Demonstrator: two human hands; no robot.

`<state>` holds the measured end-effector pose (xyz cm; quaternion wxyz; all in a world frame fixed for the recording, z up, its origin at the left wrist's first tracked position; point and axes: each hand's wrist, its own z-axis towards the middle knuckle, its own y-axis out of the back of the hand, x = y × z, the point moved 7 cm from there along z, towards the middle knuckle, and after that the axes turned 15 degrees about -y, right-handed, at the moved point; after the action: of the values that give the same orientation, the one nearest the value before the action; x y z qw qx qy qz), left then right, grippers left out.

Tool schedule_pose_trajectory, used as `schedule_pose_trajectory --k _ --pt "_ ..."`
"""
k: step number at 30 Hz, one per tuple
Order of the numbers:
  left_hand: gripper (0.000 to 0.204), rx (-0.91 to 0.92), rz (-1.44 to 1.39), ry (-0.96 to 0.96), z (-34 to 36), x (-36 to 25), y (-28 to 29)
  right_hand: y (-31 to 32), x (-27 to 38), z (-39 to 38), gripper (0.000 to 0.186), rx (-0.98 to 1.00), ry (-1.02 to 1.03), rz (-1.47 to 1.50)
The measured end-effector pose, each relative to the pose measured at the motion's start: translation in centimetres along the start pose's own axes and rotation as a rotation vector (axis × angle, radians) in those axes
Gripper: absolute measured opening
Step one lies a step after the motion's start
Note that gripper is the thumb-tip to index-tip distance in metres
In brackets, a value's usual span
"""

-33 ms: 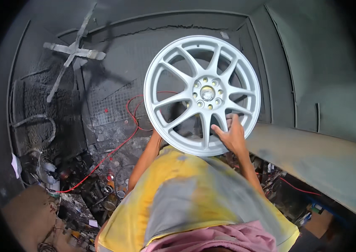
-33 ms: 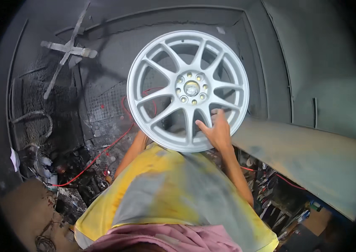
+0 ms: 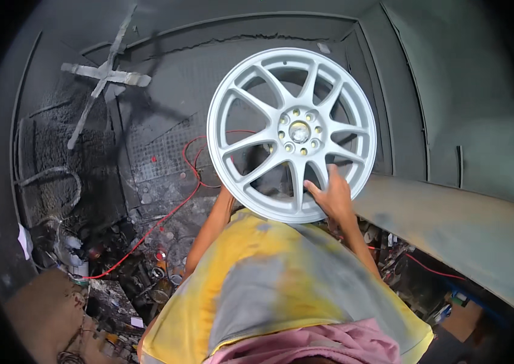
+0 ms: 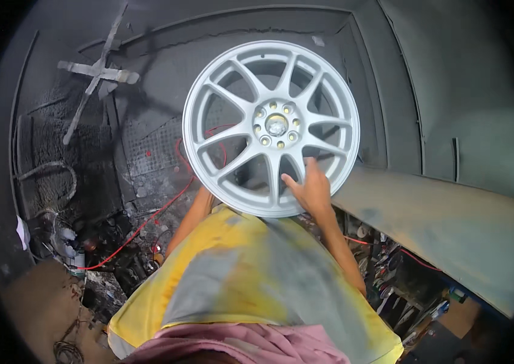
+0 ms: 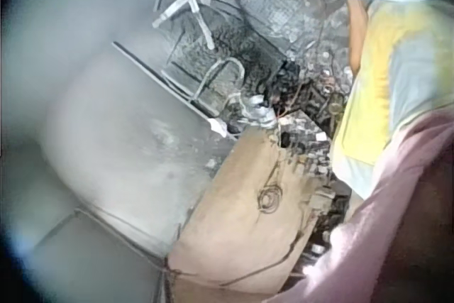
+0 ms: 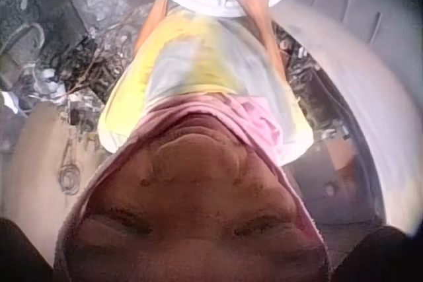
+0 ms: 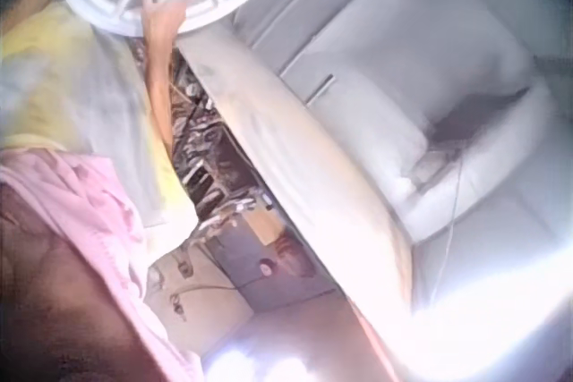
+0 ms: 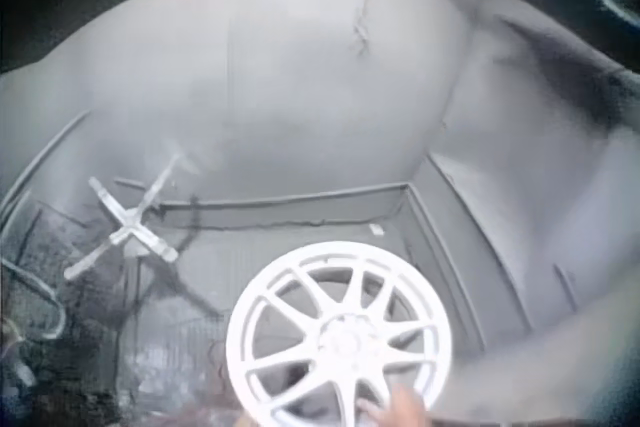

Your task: The person prepares a car rim for painting, then uses a spray gun to apply a coating to the spokes and center of the rim in a spray booth.

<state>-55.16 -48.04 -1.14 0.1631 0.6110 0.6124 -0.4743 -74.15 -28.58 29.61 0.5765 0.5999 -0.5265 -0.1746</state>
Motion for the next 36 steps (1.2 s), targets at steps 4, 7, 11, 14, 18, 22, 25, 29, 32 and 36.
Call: schedule_pose_trajectory --k 4,7,11,14,18,22,25,29,32,36 --pt "0.074 -0.013 0.012 0.032 -0.9 1.1 0.9 -1.0 -2.1 0.8 0.048 0.016 -0.109 0.004" --pt "0.074 -0.041 0.015 0.035 -1.4 2.3 1.5 -1.6 -2.8 0.6 0.045 0.026 -0.093 -0.021" --pt "0.073 -0.066 0.032 0.032 -0.9 2.4 1.6 -2.8 -2.2 0.2 0.041 -0.01 -0.119 -0.018" --pt "0.073 -0.069 0.065 0.042 -1.0 1.8 1.3 -2.3 -2.3 -0.5 0.041 -0.001 -0.107 -0.026" --pt "0.072 -0.116 0.07 0.013 -0.2 1.1 2.8 -3.4 -2.3 -0.5 0.034 -0.039 -0.102 -0.024" --pt "0.071 -0.11 0.22 -0.04 0.5 0.2 4.2 -2.7 -0.1 0.5 0.038 -0.095 -0.026 0.041" --pt "0.061 0.059 0.198 0.029 -0.9 -5.1 6.3 -1.9 -2.1 0.2 0.048 -0.197 -0.017 0.156" --pt "0.04 -0.335 0.733 -0.788 -6.7 -24.7 20.6 3.0 5.8 -2.3 0.04 -0.613 0.156 0.024" --pt "0.02 -0.82 1.012 -1.086 -15.2 -38.6 37.1 0.6 13.8 -5.5 0.029 -0.569 0.282 0.184" --pt "0.02 -1.295 1.436 -1.03 -25.0 -46.6 56.7 -7.2 23.3 -10.8 0.017 -0.221 0.45 0.214"
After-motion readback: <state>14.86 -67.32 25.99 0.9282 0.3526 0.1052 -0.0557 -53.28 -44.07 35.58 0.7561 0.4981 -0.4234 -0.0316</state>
